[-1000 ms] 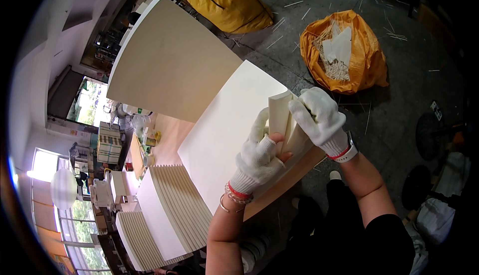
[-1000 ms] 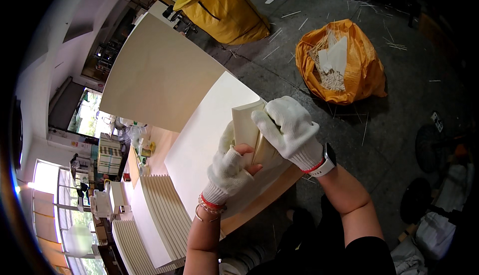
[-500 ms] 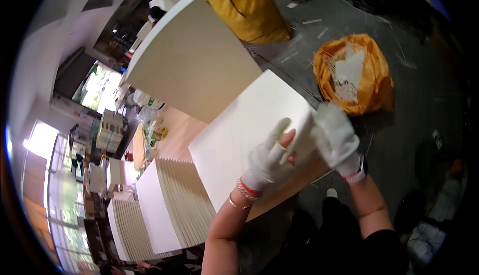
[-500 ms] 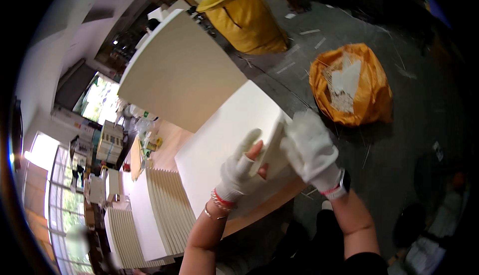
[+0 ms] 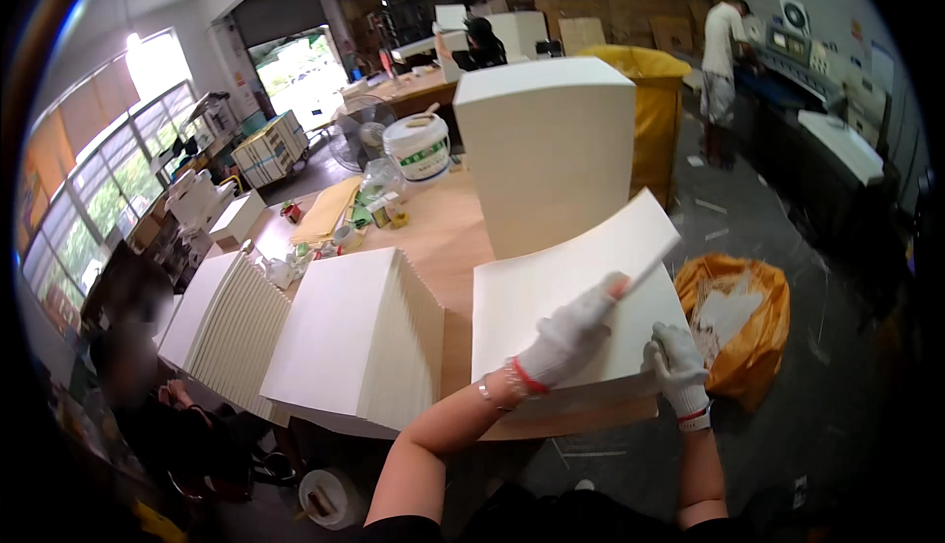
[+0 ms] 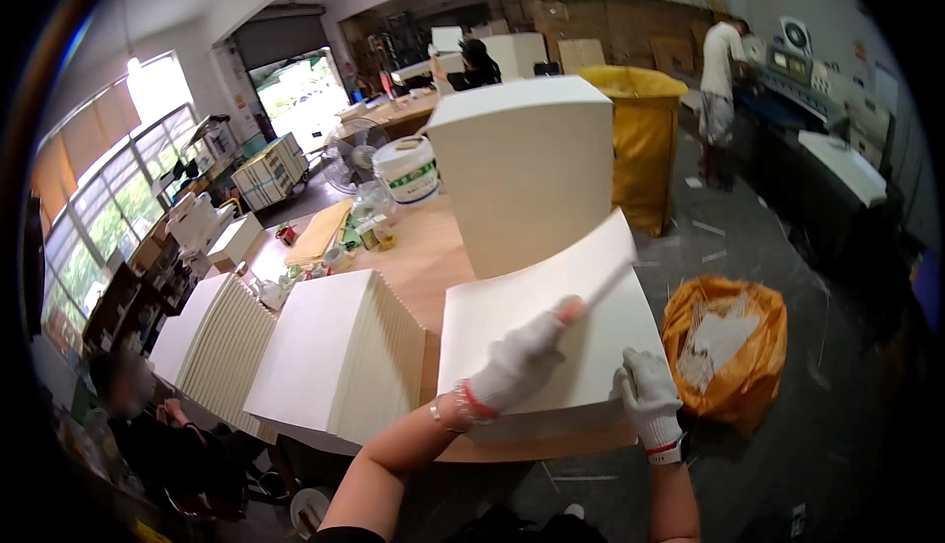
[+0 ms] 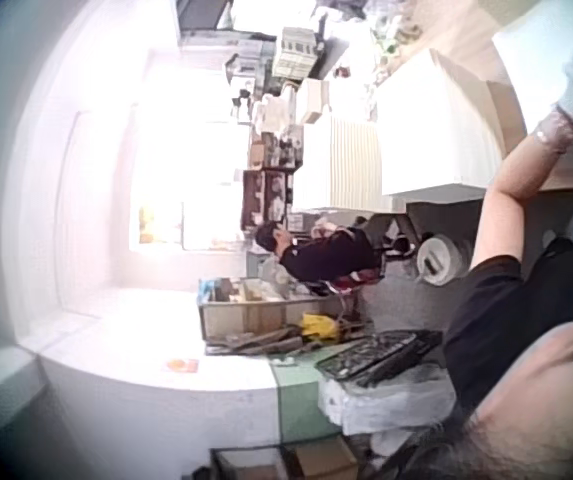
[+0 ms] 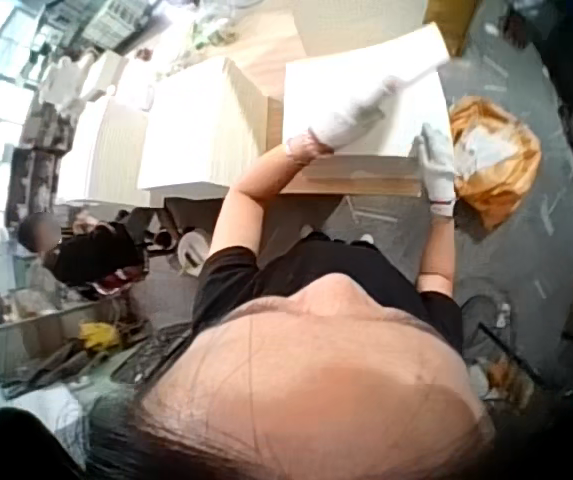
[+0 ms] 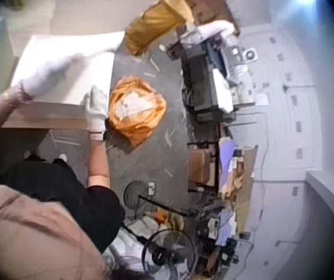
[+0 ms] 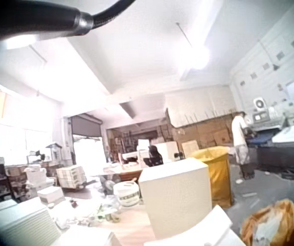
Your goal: The person picks up individual white paper sheets from a stack on a table and places them onto a separate stack. The person wears white gloves and handles the paper one sheet at a time, repeating this action throughout the video.
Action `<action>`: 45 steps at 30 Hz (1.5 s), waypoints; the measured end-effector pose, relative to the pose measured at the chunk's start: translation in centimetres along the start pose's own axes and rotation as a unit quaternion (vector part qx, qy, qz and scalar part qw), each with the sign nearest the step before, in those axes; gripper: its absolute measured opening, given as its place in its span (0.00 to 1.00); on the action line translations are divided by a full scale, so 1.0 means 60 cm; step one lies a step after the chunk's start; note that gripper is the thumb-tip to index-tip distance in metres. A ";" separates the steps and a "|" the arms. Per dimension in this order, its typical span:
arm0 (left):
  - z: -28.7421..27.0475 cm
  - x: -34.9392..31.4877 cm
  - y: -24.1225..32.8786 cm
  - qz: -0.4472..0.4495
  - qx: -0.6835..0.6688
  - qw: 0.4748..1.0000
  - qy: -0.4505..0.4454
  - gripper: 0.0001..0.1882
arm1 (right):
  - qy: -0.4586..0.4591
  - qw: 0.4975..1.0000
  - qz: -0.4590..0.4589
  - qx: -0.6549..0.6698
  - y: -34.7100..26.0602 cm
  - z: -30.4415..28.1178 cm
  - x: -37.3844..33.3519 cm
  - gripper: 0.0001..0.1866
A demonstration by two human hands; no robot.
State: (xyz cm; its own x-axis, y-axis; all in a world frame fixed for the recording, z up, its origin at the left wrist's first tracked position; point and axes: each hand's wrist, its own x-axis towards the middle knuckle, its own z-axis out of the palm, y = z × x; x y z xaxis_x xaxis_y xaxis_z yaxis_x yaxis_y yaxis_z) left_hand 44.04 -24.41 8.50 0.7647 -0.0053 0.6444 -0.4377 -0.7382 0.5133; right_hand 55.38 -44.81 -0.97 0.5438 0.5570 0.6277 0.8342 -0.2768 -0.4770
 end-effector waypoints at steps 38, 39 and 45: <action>-0.294 -0.009 0.033 0.269 0.117 0.868 0.402 0.24 | -0.105 0.830 -0.086 0.540 -0.341 0.341 0.171 0.40; -0.290 -0.010 0.058 0.255 0.222 0.854 0.396 0.25 | -0.136 0.804 -0.048 0.577 -0.326 0.363 0.159 0.38; -0.264 0.010 0.015 0.158 0.392 0.828 0.369 0.32 | -0.129 0.775 0.017 0.618 -0.311 0.403 0.130 0.29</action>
State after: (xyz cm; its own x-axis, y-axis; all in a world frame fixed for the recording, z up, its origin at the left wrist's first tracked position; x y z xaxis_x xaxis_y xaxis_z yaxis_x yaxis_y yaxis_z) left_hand 36.65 -14.40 18.33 0.0474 -0.0814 0.9956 0.1020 -0.9911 -0.0859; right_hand 41.82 -16.37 -2.03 0.3943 0.7480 0.5339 0.0068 0.5786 -0.8156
